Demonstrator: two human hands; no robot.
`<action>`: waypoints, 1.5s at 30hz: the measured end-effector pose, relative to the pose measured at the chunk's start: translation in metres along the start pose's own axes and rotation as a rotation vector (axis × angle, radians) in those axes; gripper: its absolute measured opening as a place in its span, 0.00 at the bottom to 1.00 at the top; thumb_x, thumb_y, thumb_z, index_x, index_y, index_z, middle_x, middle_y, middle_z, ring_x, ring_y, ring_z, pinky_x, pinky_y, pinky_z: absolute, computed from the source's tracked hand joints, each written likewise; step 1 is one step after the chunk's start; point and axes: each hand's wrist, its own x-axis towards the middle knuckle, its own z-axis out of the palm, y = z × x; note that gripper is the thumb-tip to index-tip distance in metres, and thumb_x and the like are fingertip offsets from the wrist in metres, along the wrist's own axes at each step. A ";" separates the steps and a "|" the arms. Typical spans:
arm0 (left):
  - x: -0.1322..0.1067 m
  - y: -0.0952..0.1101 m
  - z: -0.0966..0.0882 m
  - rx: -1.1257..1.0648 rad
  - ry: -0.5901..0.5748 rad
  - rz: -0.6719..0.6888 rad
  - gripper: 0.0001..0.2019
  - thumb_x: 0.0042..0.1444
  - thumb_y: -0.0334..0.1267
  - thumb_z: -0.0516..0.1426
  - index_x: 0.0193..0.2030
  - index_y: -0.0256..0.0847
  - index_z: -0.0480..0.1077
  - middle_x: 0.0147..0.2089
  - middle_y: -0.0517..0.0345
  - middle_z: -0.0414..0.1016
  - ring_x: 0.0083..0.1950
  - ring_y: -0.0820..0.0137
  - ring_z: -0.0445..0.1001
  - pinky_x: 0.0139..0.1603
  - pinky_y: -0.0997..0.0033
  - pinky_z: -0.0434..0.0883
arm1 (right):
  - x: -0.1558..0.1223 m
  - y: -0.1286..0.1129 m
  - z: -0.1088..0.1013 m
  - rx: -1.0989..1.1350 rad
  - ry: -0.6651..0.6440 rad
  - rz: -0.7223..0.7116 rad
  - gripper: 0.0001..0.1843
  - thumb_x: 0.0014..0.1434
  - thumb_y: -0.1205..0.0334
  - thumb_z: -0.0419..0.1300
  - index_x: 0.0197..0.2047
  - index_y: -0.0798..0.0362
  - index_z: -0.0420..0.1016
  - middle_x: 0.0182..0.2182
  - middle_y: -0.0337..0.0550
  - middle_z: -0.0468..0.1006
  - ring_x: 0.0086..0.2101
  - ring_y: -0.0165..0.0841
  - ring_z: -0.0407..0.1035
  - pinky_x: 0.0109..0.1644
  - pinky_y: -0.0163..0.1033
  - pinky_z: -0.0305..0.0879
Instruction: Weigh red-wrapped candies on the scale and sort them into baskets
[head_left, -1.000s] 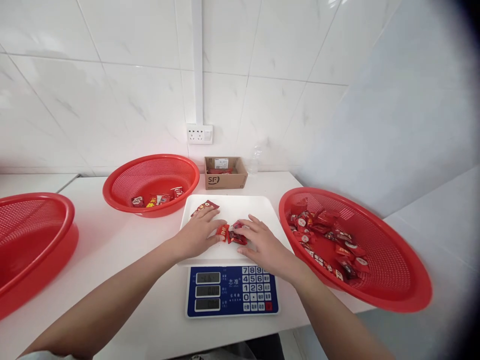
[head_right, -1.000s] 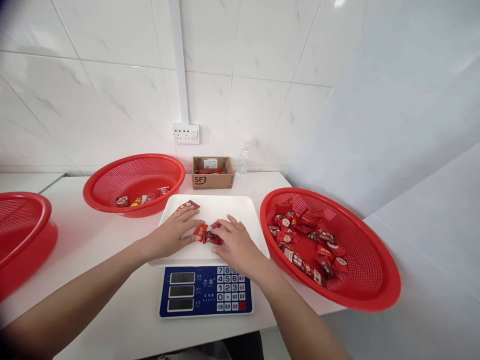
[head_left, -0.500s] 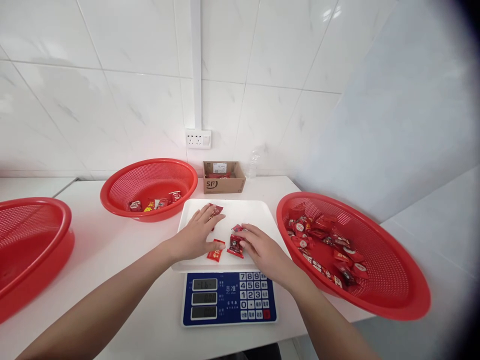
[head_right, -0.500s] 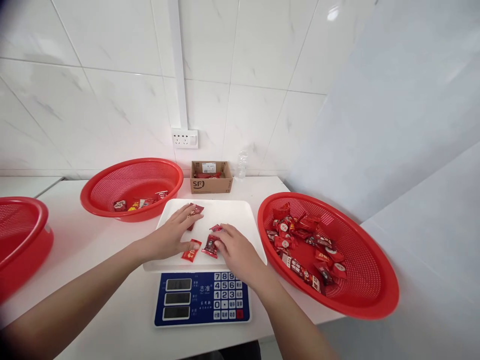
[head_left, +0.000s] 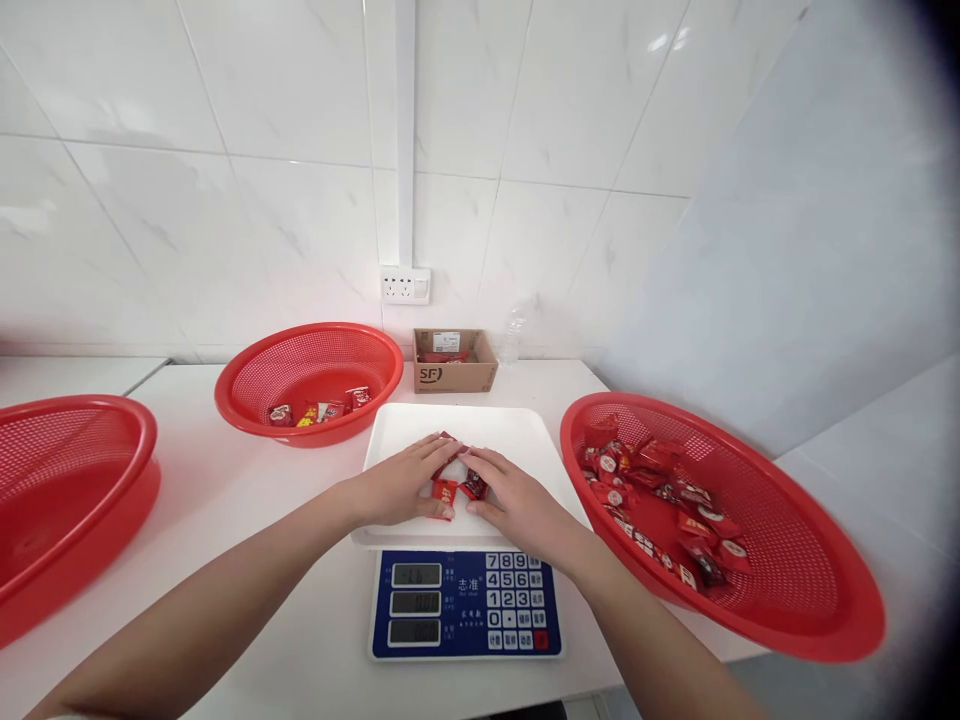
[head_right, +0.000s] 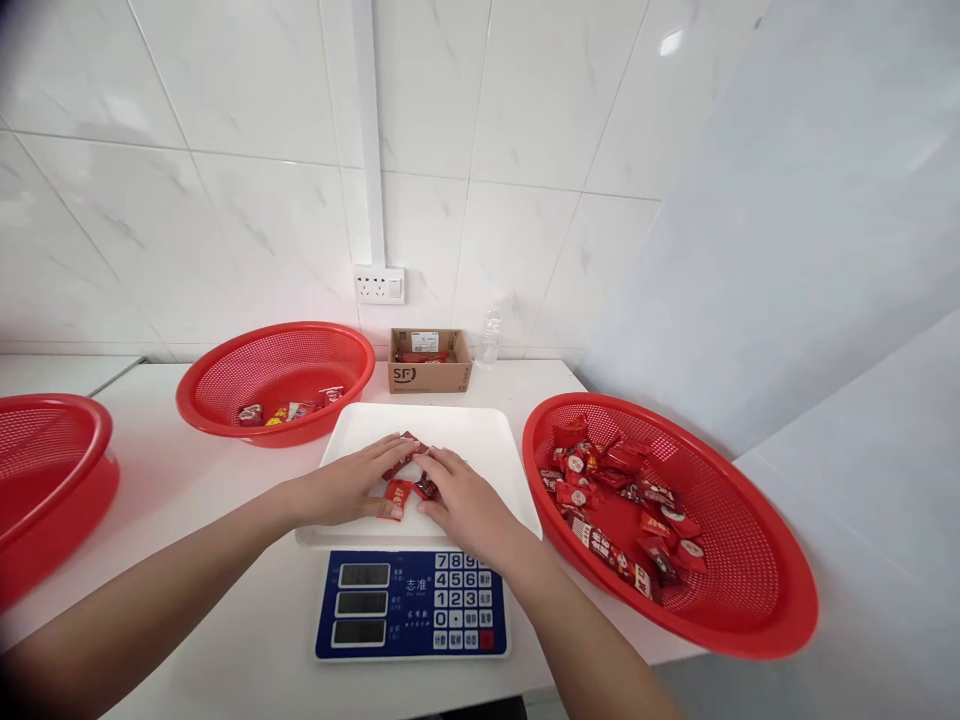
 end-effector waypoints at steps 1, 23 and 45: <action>0.000 0.000 0.001 -0.015 0.008 0.006 0.40 0.56 0.53 0.55 0.69 0.41 0.40 0.71 0.48 0.42 0.71 0.61 0.40 0.67 0.58 0.52 | 0.000 -0.001 0.000 0.024 -0.006 -0.008 0.31 0.58 0.62 0.55 0.65 0.50 0.55 0.64 0.47 0.56 0.62 0.36 0.51 0.64 0.47 0.51; 0.005 0.000 -0.001 -0.031 0.142 0.125 0.27 0.53 0.45 0.59 0.59 0.46 0.58 0.62 0.51 0.62 0.66 0.58 0.55 0.62 0.55 0.59 | -0.005 0.002 -0.008 0.005 -0.010 -0.083 0.22 0.57 0.70 0.50 0.54 0.49 0.69 0.61 0.45 0.63 0.61 0.37 0.53 0.63 0.50 0.54; 0.006 0.007 0.007 0.139 0.073 0.028 0.30 0.60 0.54 0.48 0.67 0.46 0.50 0.71 0.49 0.44 0.71 0.54 0.37 0.68 0.48 0.46 | -0.060 0.022 -0.022 0.033 0.317 0.194 0.18 0.62 0.54 0.49 0.52 0.47 0.71 0.59 0.46 0.67 0.59 0.40 0.59 0.61 0.54 0.56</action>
